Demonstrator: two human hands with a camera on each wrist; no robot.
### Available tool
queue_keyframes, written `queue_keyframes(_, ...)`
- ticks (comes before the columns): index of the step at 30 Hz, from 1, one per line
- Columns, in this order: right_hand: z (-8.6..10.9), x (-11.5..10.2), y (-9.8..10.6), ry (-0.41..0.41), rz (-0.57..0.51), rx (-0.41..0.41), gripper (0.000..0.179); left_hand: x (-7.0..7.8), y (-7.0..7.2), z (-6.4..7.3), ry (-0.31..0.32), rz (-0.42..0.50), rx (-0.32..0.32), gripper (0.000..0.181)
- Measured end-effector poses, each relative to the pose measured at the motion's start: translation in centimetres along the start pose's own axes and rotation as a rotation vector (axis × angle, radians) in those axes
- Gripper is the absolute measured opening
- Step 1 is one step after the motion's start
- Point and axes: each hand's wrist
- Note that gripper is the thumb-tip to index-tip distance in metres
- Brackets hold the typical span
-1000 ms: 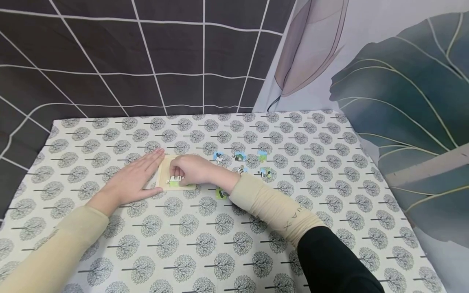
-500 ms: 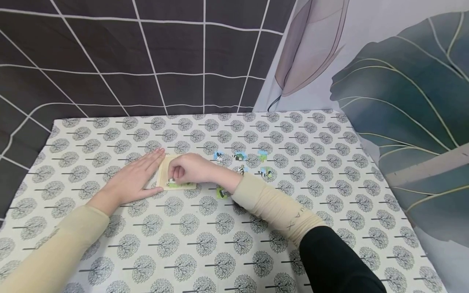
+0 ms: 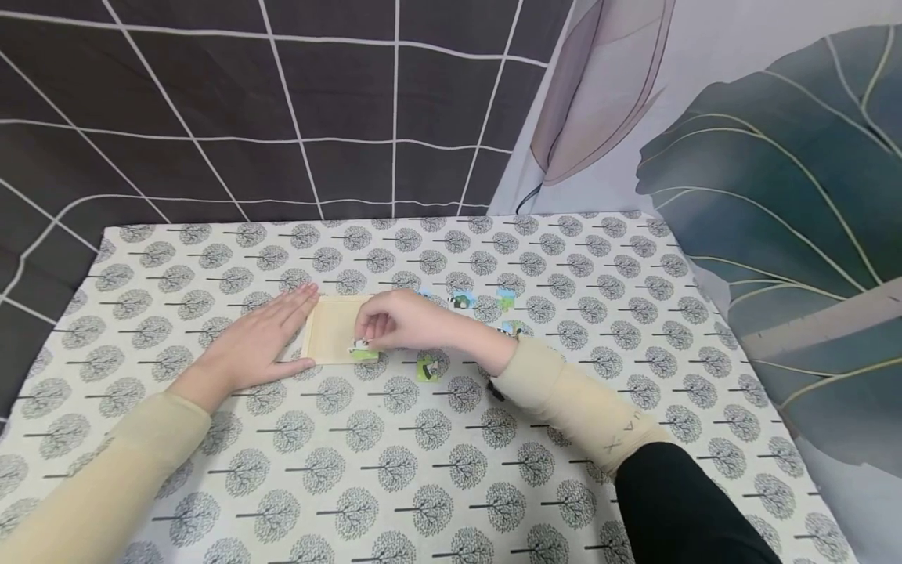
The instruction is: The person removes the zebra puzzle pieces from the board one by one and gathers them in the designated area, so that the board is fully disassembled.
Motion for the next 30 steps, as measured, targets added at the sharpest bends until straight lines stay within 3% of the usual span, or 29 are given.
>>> queue_keyframes(18,9.2,4.7,0.3,-0.093,0.014,0.045,0.013,0.1,0.3,0.0,0.005,-0.003,-0.026,0.102)
queue_keyframes(24,11.2,6.2,-0.2,-0.139,-0.011,0.063,0.013,0.1,0.3,-0.1,0.010,-0.011,-0.043,0.102)
queue_keyframes(30,12.1,7.1,-0.4,-0.148,-0.027,0.037,0.014,-0.1,0.2,0.0,0.010,-0.011,-0.037,0.102)
Point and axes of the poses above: each hand's wrist, its own z-axis away from the middle knuckle, its own y-axis out of the back of the hand, x = y × z, and after that the axes turned 14 degrees about z, right-handed
